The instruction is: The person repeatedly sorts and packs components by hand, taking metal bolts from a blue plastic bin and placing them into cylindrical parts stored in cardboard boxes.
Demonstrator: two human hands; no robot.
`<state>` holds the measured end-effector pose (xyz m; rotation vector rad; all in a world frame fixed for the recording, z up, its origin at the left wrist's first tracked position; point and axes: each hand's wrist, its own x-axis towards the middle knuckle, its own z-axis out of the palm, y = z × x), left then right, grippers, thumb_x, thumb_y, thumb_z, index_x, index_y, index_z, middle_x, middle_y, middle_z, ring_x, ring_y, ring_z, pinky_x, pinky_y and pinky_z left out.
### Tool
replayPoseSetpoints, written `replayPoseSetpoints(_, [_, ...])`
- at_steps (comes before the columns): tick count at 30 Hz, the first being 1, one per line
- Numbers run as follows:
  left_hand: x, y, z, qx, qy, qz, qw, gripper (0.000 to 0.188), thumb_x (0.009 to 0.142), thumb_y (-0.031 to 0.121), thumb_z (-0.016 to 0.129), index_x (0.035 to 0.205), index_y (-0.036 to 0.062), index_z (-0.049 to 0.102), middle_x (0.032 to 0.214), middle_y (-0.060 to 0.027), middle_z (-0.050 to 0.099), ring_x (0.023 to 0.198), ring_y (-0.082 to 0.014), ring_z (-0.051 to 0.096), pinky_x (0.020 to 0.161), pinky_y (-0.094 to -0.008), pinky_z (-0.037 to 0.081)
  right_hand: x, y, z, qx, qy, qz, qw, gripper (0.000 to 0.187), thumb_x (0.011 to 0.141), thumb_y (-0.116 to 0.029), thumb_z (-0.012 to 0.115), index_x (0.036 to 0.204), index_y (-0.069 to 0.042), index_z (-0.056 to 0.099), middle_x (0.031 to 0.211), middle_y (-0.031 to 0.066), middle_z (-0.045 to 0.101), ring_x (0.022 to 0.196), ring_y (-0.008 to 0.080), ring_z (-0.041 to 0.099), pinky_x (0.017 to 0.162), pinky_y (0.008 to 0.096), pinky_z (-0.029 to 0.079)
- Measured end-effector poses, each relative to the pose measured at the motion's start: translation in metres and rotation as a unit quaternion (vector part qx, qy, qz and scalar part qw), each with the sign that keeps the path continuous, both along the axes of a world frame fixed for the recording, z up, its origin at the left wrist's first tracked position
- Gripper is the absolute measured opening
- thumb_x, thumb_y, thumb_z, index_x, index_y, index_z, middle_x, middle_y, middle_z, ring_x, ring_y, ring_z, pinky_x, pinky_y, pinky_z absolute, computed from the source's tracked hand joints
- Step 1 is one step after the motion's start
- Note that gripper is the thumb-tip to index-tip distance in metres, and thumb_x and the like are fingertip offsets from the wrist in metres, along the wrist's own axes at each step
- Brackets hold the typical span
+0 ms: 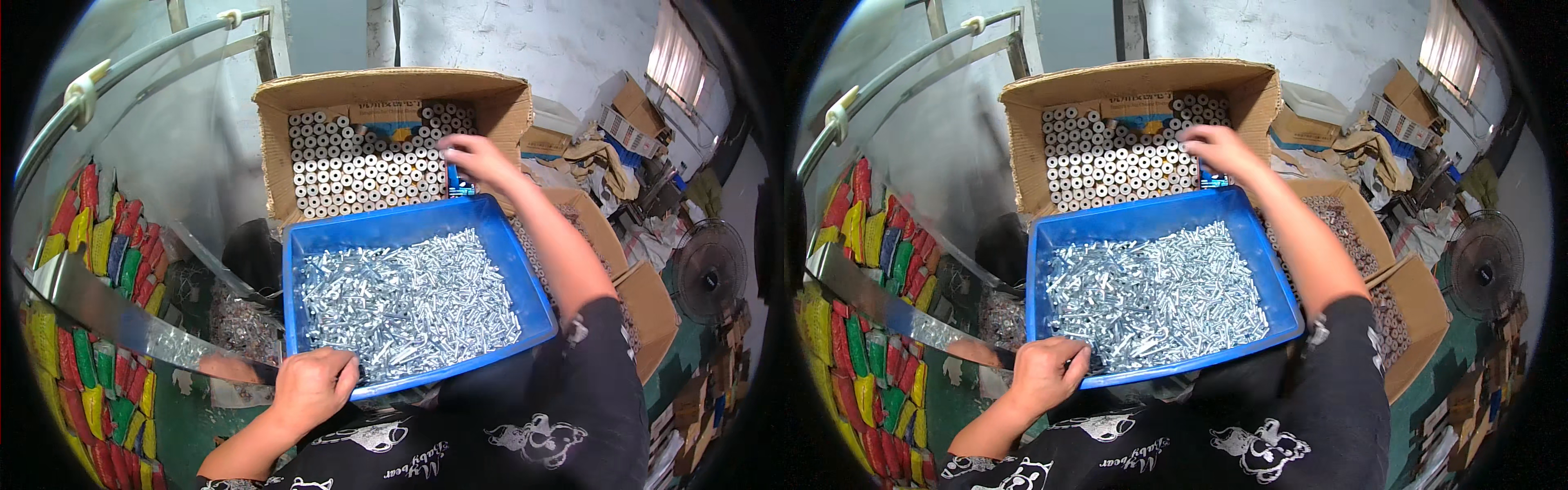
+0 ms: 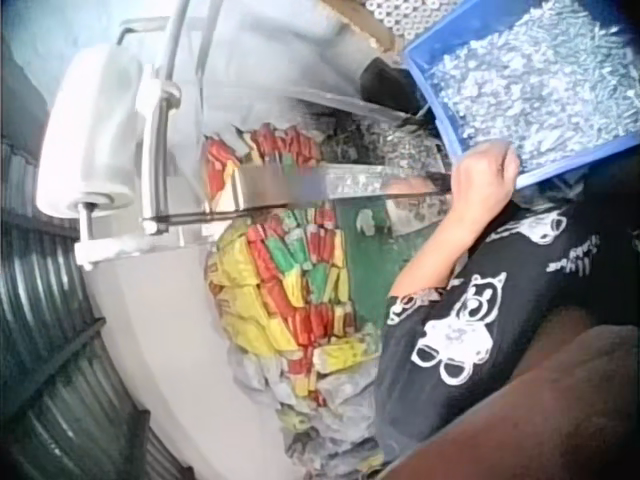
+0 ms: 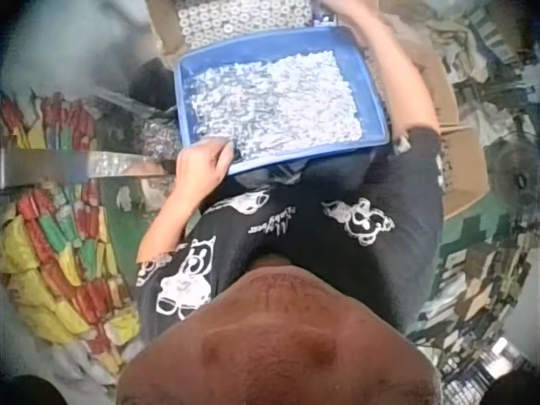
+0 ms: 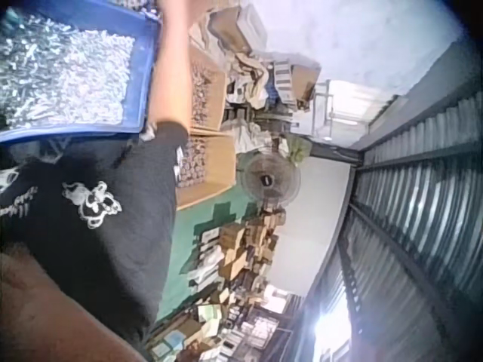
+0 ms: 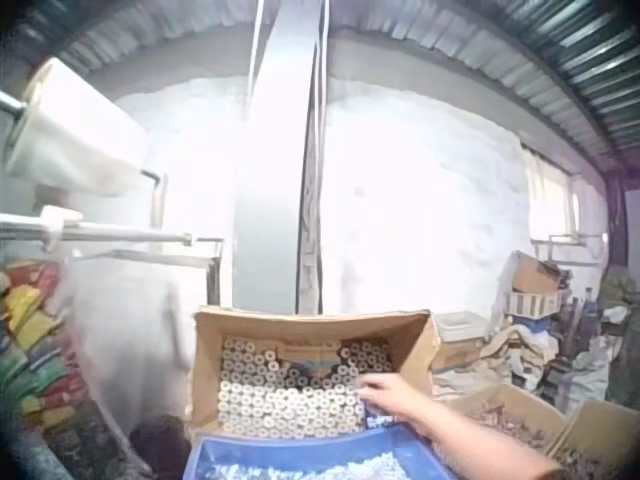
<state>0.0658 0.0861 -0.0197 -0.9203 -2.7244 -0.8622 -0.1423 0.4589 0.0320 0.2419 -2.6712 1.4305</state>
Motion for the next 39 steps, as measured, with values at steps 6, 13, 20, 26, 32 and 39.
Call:
replayPoseSetpoints(6, [0.001, -0.005, -0.004, 0.017, 0.007, 0.007, 1.000, 0.012, 0.079, 0.015, 0.064, 0.071, 0.0056, 0.065, 0.062, -0.0136, 0.058, 0.058, -0.0326, 0.060, 0.052, -0.0416, 0.047, -0.150, -0.137, -0.028, 0.314, 0.039, -0.175, 0.932, 0.032, 0.080, -0.018, 0.061, 0.108, -0.004, 0.066, 0.104, 0.0191, 0.066, 0.098, 0.0342, 0.064, 0.080, 0.0430, 0.052])
replayPoseSetpoints(13, [-0.002, -0.001, 0.000, 0.027, -0.004, -0.014, 1.000, 0.015, 0.080, 0.016, 0.063, 0.068, 0.0056, 0.063, 0.062, -0.0131, 0.058, 0.058, -0.0331, 0.059, 0.052, -0.0415, 0.047, -0.195, -0.152, -0.056, 0.333, 0.125, -0.244, 0.902, 0.033, 0.085, -0.014, 0.050, 0.116, -0.019, 0.061, 0.104, 0.0155, 0.067, 0.094, 0.0321, 0.066, 0.075, 0.0409, 0.054])
replayPoseSetpoints(20, [-0.001, -0.003, 0.000, 0.013, -0.024, -0.008, 1.000, 0.014, 0.080, 0.015, 0.063, 0.073, 0.0037, 0.066, 0.065, -0.0145, 0.061, 0.059, -0.0334, 0.060, 0.054, -0.0416, 0.048, -0.157, -0.167, -0.040, 0.257, 0.187, -0.251, 0.914, 0.016, 0.075, -0.010, 0.056, 0.078, -0.005, 0.071, 0.087, 0.0171, 0.069, 0.080, 0.0342, 0.068, 0.067, 0.0439, 0.054])
replayPoseSetpoints(26, [0.001, -0.001, 0.000, 0.002, 0.011, -0.010, 1.000, 0.015, 0.080, 0.016, 0.062, 0.073, 0.0035, 0.066, 0.068, -0.0163, 0.061, 0.063, -0.0344, 0.061, 0.057, -0.0427, 0.048, -0.041, -0.241, -0.011, 0.031, 0.078, 0.066, 0.994, 0.024, 0.073, -0.028, 0.069, 0.091, -0.013, 0.075, 0.090, 0.0133, 0.070, 0.084, 0.0264, 0.068, 0.080, 0.0361, 0.052])
replayPoseSetpoints(32, [0.008, 0.000, 0.001, 0.022, 0.030, 0.002, 0.999, 0.019, 0.081, 0.018, 0.059, 0.070, 0.0030, 0.064, 0.069, -0.0163, 0.061, 0.065, -0.0357, 0.061, 0.060, -0.0447, 0.049, -0.013, -0.324, -0.013, 0.059, -0.145, 0.108, 0.982, 0.029, 0.080, -0.024, 0.058, 0.093, -0.002, 0.070, 0.090, 0.0194, 0.068, 0.086, 0.0339, 0.067, 0.077, 0.0423, 0.053])
replayPoseSetpoints(39, [0.011, -0.003, -0.005, 0.021, 0.037, 0.015, 0.999, 0.016, 0.080, 0.018, 0.062, 0.077, 0.0039, 0.068, 0.071, -0.0180, 0.062, 0.068, -0.0354, 0.062, 0.061, -0.0421, 0.049, 0.032, -0.213, -0.042, 0.191, 0.169, 0.160, 0.953, 0.030, 0.079, -0.027, 0.058, 0.099, -0.006, 0.068, 0.096, 0.0181, 0.067, 0.091, 0.0331, 0.064, 0.083, 0.0406, 0.050])
